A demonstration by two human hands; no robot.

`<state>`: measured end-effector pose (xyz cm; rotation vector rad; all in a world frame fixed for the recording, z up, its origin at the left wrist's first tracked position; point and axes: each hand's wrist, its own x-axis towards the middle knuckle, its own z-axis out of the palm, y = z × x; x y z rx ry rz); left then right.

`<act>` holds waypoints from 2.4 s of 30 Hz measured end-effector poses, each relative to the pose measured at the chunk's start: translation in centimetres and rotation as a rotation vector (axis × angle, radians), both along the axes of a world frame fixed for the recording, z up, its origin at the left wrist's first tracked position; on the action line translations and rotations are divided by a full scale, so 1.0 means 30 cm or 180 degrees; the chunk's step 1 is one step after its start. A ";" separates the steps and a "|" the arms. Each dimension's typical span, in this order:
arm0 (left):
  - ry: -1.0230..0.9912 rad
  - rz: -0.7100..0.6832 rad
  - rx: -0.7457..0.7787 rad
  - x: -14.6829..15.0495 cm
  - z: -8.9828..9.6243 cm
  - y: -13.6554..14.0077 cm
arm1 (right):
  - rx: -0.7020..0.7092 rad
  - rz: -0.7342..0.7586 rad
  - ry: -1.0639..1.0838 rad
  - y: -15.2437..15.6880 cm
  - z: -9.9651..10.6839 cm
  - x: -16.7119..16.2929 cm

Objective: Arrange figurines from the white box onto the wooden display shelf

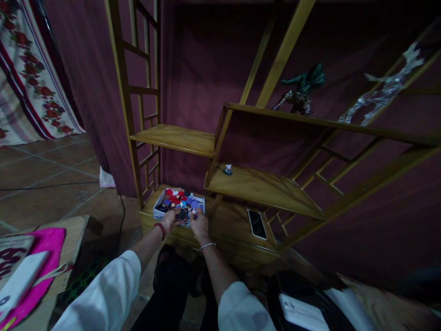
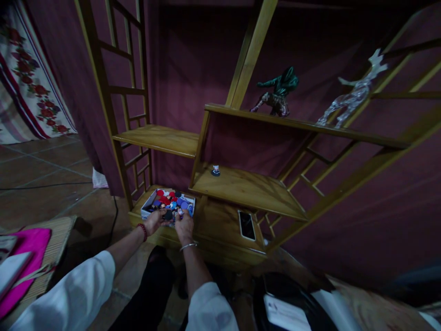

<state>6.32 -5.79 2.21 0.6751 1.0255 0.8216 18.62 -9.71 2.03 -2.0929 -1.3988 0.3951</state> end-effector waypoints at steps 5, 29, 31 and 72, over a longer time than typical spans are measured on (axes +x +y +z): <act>0.0055 0.0016 -0.0044 0.011 -0.001 -0.054 | 0.0097 0.0058 0.0199 -0.041 0.011 0.008; -0.1152 0.0514 -0.0304 0.058 0.061 -0.247 | 0.0612 0.0280 0.0771 -0.159 0.047 0.024; -0.1217 0.0542 -0.0308 0.056 0.065 -0.252 | 0.0625 0.0329 0.0764 -0.161 0.054 0.025; -0.1896 0.0772 -0.0427 -0.001 0.193 -0.296 | 0.0929 0.1091 0.1202 -0.171 0.228 -0.019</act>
